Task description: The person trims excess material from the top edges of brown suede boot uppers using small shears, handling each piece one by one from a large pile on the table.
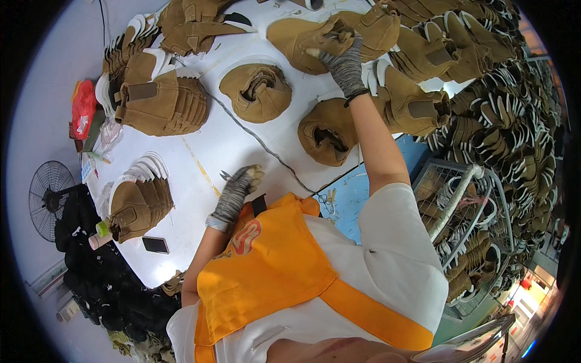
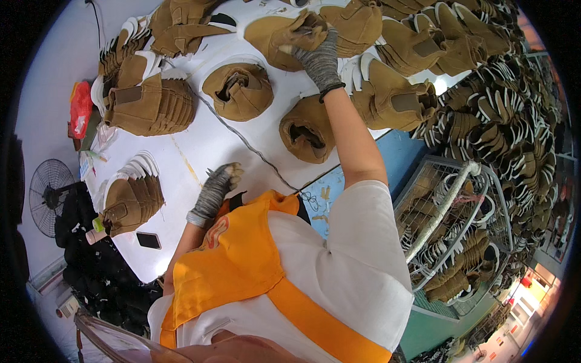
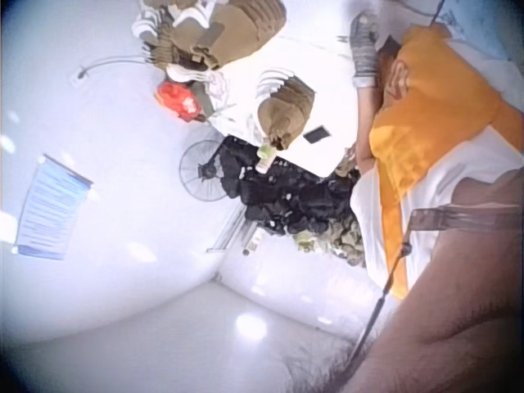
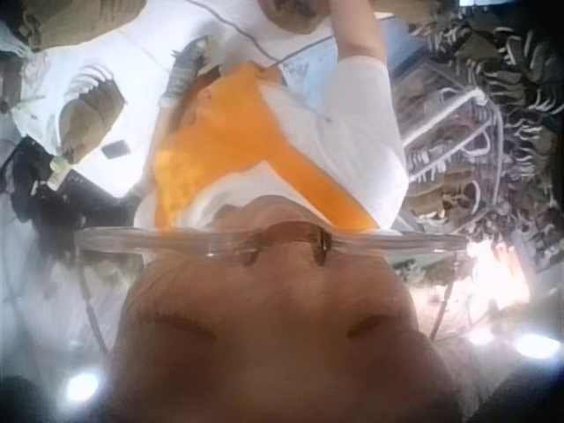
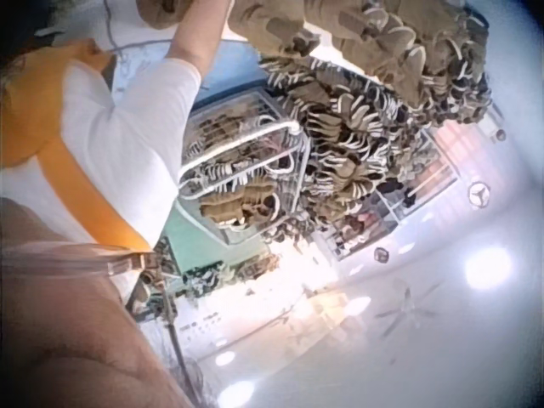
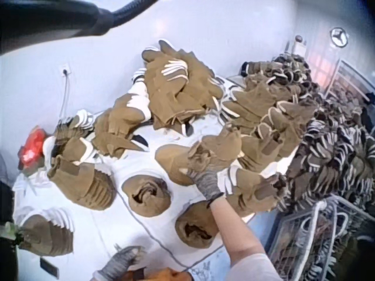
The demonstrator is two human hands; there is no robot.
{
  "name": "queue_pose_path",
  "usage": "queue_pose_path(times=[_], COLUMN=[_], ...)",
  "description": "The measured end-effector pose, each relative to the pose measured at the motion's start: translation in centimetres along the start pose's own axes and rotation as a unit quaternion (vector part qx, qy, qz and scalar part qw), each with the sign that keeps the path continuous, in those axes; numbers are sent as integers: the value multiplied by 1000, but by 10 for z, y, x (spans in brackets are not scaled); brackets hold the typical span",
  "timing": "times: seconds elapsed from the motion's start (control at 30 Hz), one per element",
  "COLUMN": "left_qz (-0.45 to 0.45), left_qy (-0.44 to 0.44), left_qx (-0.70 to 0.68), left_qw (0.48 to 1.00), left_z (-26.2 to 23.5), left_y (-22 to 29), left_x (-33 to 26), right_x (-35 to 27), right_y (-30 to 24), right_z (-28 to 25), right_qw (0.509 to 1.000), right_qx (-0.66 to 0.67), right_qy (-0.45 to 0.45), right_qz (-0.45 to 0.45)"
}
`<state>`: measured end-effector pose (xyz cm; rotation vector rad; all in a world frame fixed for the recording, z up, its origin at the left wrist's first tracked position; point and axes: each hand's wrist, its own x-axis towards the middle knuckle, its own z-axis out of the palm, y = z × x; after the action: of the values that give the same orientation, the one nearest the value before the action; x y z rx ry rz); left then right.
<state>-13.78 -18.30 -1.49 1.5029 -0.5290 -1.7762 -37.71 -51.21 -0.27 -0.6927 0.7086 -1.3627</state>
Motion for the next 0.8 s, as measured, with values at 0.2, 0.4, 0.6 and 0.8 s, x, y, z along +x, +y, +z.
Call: queue_pose_path(times=[0.2,0.4,0.6,0.8], left_qz=[-71,-53,-37,-57], left_qy=[-49,-31,-16,0], left_qx=[22,-4,-29,-44], left_qw=[996,998,999,997], left_z=[27,18,10,6], left_y=[6,-6,-8,-10], left_x=[6,11,3,-7], right_x=[-8,-36,-102,-162], right_y=[55,15,-10,23], right_z=[-60,-48,10,90], right_qw=[930,751,767,694], right_qx=[-325,-655,-614,-626], right_qy=[-140,-50,-21,-200], right_qz=[105,-61,-186,-292])
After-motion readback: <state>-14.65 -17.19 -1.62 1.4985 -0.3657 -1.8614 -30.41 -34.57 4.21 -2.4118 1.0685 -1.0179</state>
